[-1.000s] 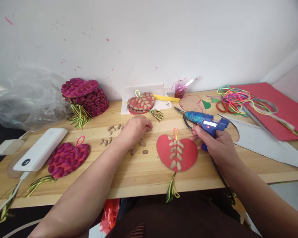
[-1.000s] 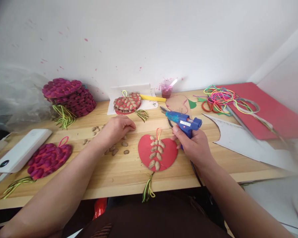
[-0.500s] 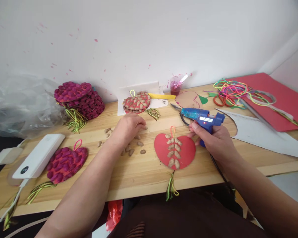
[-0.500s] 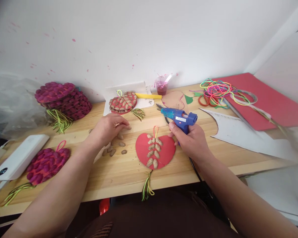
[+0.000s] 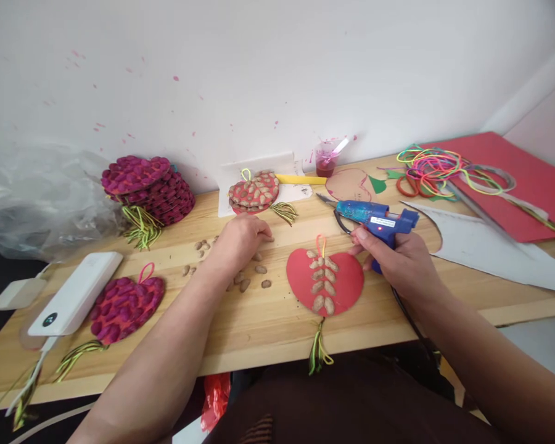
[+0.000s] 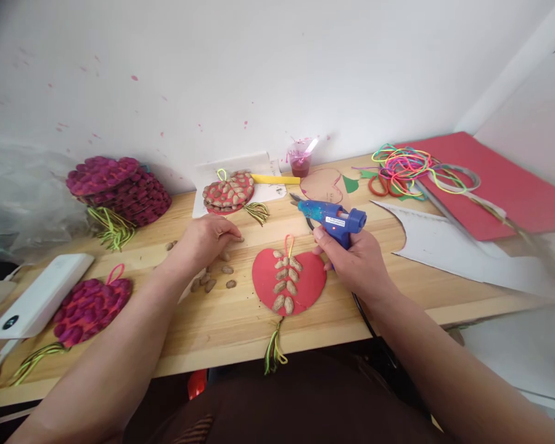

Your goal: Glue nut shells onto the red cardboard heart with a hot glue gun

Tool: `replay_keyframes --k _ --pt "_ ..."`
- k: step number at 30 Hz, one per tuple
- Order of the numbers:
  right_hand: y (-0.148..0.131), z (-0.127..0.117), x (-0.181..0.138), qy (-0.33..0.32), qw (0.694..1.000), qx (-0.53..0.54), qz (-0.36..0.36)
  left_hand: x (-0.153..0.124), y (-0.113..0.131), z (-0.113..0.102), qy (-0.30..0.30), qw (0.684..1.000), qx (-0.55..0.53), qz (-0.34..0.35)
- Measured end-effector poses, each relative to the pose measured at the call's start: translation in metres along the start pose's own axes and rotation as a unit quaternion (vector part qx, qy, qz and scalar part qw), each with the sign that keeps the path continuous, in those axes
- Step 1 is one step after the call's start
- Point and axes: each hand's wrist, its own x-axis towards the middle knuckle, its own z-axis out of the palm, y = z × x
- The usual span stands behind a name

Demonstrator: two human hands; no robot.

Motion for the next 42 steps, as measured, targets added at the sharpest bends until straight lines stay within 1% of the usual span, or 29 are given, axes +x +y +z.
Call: replay_keyframes --k 4,8,11,15,16,18,19,21,24,27,30,33,34,35,36,38,40,42 --pt "-0.001 0.003 -0.003 -0.016 1.000 0.014 0.002 -0.001 -0.001 -0.003 -0.022 1.000 0.014 0.013" --pt "-0.004 -0.003 -0.006 -0.018 0.999 -0.036 -0.008 0.001 -0.008 -0.001 -0.032 0.999 0.021 0.018" --pt "-0.009 -0.022 -0.013 -0.001 0.995 -0.095 -0.028 0.001 -0.011 0.001 -0.016 0.999 0.012 0.032" --pt "-0.014 -0.063 -0.025 0.047 0.978 -0.188 -0.075 -0.001 -0.013 0.003 0.004 0.998 -0.004 0.056" --pt "-0.014 -0.074 -0.027 0.058 0.969 -0.226 -0.081 -0.002 -0.013 0.003 0.006 0.998 -0.006 0.056" --pt "-0.013 -0.097 -0.031 0.071 0.903 -0.412 -0.103 -0.003 -0.012 0.002 0.005 0.998 -0.004 0.054" --pt "-0.011 -0.108 -0.032 0.067 0.870 -0.477 -0.106 -0.004 -0.011 0.001 0.004 0.998 -0.003 0.056" --pt "-0.007 -0.126 -0.033 0.064 0.832 -0.541 -0.105 -0.006 -0.008 -0.002 -0.002 0.998 0.002 0.066" --pt "-0.001 -0.147 -0.031 0.043 0.799 -0.591 -0.107 -0.006 -0.006 -0.004 -0.011 0.996 0.010 0.084" --pt "0.006 -0.158 -0.027 0.027 0.779 -0.616 -0.113 -0.005 -0.006 -0.002 -0.012 0.995 0.023 0.099" --pt "0.013 -0.164 -0.023 0.013 0.772 -0.622 -0.132 -0.003 -0.008 0.000 -0.010 0.993 0.032 0.113" --pt "0.018 -0.167 -0.022 0.002 0.778 -0.609 -0.157 -0.003 -0.008 -0.002 -0.020 0.992 0.026 0.121" --pt "0.020 -0.168 -0.022 0.002 0.779 -0.605 -0.164 -0.004 -0.007 -0.003 -0.024 0.993 0.025 0.116" --pt "0.022 -0.170 -0.022 0.004 0.774 -0.608 -0.177 -0.004 -0.006 -0.004 -0.019 0.994 0.020 0.106" --pt "0.025 -0.172 -0.021 0.003 0.777 -0.602 -0.182 -0.005 -0.005 -0.005 -0.011 0.996 0.002 0.090" --pt "0.028 -0.175 -0.019 0.003 0.783 -0.592 -0.192 -0.006 -0.002 -0.006 0.005 0.996 -0.068 0.054" --pt "0.026 -0.176 -0.019 0.009 0.799 -0.568 -0.197 -0.007 0.000 -0.006 0.024 0.989 -0.147 0.016" --pt "0.018 -0.172 -0.022 0.056 0.799 -0.566 -0.194 -0.008 0.004 -0.007 0.032 0.966 -0.256 -0.015"
